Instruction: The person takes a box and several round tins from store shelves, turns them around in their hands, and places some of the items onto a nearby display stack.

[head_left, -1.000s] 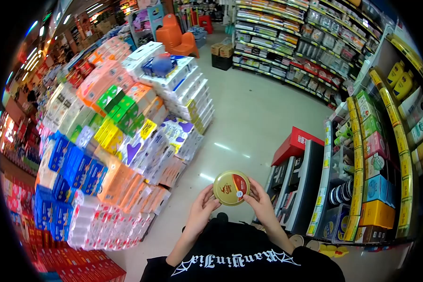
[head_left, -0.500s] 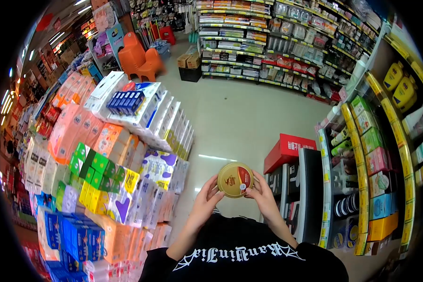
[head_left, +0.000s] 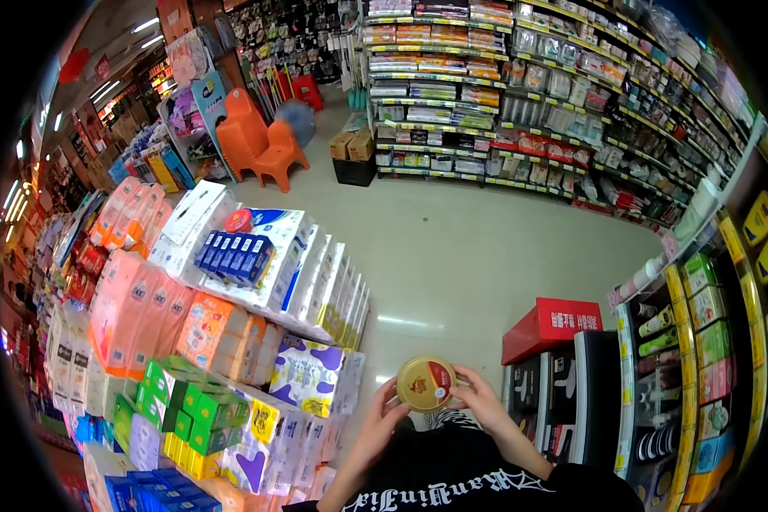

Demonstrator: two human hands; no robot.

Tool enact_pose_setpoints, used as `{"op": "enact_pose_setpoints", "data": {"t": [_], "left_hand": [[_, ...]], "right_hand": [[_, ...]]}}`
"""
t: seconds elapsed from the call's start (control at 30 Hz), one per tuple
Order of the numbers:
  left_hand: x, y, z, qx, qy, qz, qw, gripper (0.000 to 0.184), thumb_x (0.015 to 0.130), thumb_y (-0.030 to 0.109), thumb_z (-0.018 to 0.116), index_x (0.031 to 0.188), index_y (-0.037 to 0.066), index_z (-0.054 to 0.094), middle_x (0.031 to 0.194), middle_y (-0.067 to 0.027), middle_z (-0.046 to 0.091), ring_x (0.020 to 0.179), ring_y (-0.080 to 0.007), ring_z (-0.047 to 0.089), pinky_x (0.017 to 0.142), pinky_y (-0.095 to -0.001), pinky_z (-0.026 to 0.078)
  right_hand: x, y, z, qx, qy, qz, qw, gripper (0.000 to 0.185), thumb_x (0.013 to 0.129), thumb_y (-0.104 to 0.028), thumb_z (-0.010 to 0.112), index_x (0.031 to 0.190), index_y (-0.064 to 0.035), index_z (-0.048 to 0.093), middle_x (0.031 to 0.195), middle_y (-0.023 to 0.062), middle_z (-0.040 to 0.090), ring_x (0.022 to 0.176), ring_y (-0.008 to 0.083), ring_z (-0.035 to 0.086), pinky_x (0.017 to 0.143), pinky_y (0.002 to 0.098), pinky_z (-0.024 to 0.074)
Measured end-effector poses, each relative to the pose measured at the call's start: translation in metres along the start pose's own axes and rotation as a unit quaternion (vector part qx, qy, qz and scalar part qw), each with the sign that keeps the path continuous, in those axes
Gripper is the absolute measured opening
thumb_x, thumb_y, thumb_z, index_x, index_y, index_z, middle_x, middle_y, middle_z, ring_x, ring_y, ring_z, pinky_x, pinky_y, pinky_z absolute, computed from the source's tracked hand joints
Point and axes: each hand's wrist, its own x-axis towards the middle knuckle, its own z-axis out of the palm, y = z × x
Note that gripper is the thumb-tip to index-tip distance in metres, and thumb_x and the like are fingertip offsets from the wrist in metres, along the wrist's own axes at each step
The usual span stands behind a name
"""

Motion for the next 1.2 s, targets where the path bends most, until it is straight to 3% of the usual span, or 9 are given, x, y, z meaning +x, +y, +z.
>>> {"op": "enact_pose_setpoints", "data": {"t": [0.23, 0.43, 0.6, 0.83, 0.93, 1.1, 1.2], "left_hand": [[0.084, 0.029, -0.005, 0.001, 0.053, 0.027, 0.998, 0.058, 0.084, 0.004, 0.053, 0.134, 0.0, 0.026, 0.133, -0.0181, 0.036, 0.119, -0.0252, 0.042, 0.097, -0.0343, 0.037], [0.169, 0.078, 0.027, 0.011, 0.05, 0.06, 0.997, 0.06, 0.084, 0.004, 0.052, 0.136, -0.002, 0.022, 0.136, -0.0198, 0.033, 0.122, -0.0268, 0.038, 0.099, -0.0348, 0.034], [0.249, 0.103, 0.054, 0.04, 0.016, 0.098, 0.994, 0.06, 0.085, 0.004, 0.051, 0.137, -0.002, 0.02, 0.137, -0.0192, 0.031, 0.125, -0.027, 0.035, 0.102, -0.0351, 0.031], [0.324, 0.116, 0.08, 0.058, 0.0, 0.085, 0.995, 0.062, 0.084, 0.001, 0.049, 0.137, -0.002, 0.018, 0.136, -0.0187, 0.032, 0.125, -0.026, 0.035, 0.102, -0.034, 0.03], [0.356, 0.121, 0.079, 0.049, -0.006, 0.03, 0.998, 0.062, 0.085, 0.002, 0.05, 0.137, -0.003, 0.017, 0.136, -0.0184, 0.032, 0.124, -0.0252, 0.037, 0.101, -0.0337, 0.031], [0.411, 0.154, 0.067, 0.085, -0.02, 0.001, 0.996, 0.062, 0.085, 0.004, 0.051, 0.137, -0.003, 0.018, 0.135, -0.0191, 0.033, 0.121, -0.0249, 0.039, 0.099, -0.0332, 0.034], [0.444, 0.173, 0.049, 0.061, -0.018, 0.046, 0.997, 0.057, 0.084, 0.003, 0.051, 0.135, -0.003, 0.026, 0.133, -0.0182, 0.038, 0.12, -0.0241, 0.041, 0.099, -0.0336, 0.034]], "right_hand": [[0.094, -0.033, -0.012, 0.018, -0.071, -0.026, 0.997, 0.05, 0.087, -0.011, 0.054, 0.131, -0.0013, 0.033, 0.127, 0.0113, 0.043, 0.106, 0.0177, 0.051, 0.078, 0.0269, 0.0464], [0.179, -0.101, -0.047, -0.012, -0.114, -0.063, 0.991, 0.047, 0.088, -0.014, 0.052, 0.13, -0.0009, 0.035, 0.129, 0.0132, 0.044, 0.108, 0.0179, 0.051, 0.08, 0.0276, 0.0467], [0.234, -0.157, -0.086, -0.026, -0.093, -0.092, 0.991, 0.045, 0.087, -0.013, 0.051, 0.129, -0.0007, 0.039, 0.123, 0.0126, 0.049, 0.107, 0.019, 0.052, 0.088, 0.0322, 0.0442], [0.287, -0.178, -0.121, -0.008, -0.047, -0.103, 0.994, 0.045, 0.088, -0.014, 0.051, 0.129, -0.0006, 0.04, 0.121, 0.0115, 0.051, 0.105, 0.0188, 0.053, 0.09, 0.0314, 0.0426], [0.312, -0.177, -0.13, 0.0, -0.015, -0.067, 0.998, 0.046, 0.087, -0.014, 0.055, 0.128, 0.0007, 0.041, 0.121, 0.0123, 0.05, 0.1, 0.0151, 0.054, 0.089, 0.0278, 0.0406], [0.36, -0.19, -0.131, 0.004, 0.006, -0.073, 0.997, 0.046, 0.087, -0.013, 0.053, 0.129, 0.0, 0.04, 0.122, 0.012, 0.05, 0.103, 0.0168, 0.053, 0.09, 0.029, 0.0401], [0.397, -0.207, -0.114, -0.003, 0.002, -0.094, 0.996, 0.046, 0.087, -0.013, 0.051, 0.129, -0.0007, 0.04, 0.125, 0.0122, 0.048, 0.108, 0.0193, 0.051, 0.092, 0.0313, 0.0396]]}}
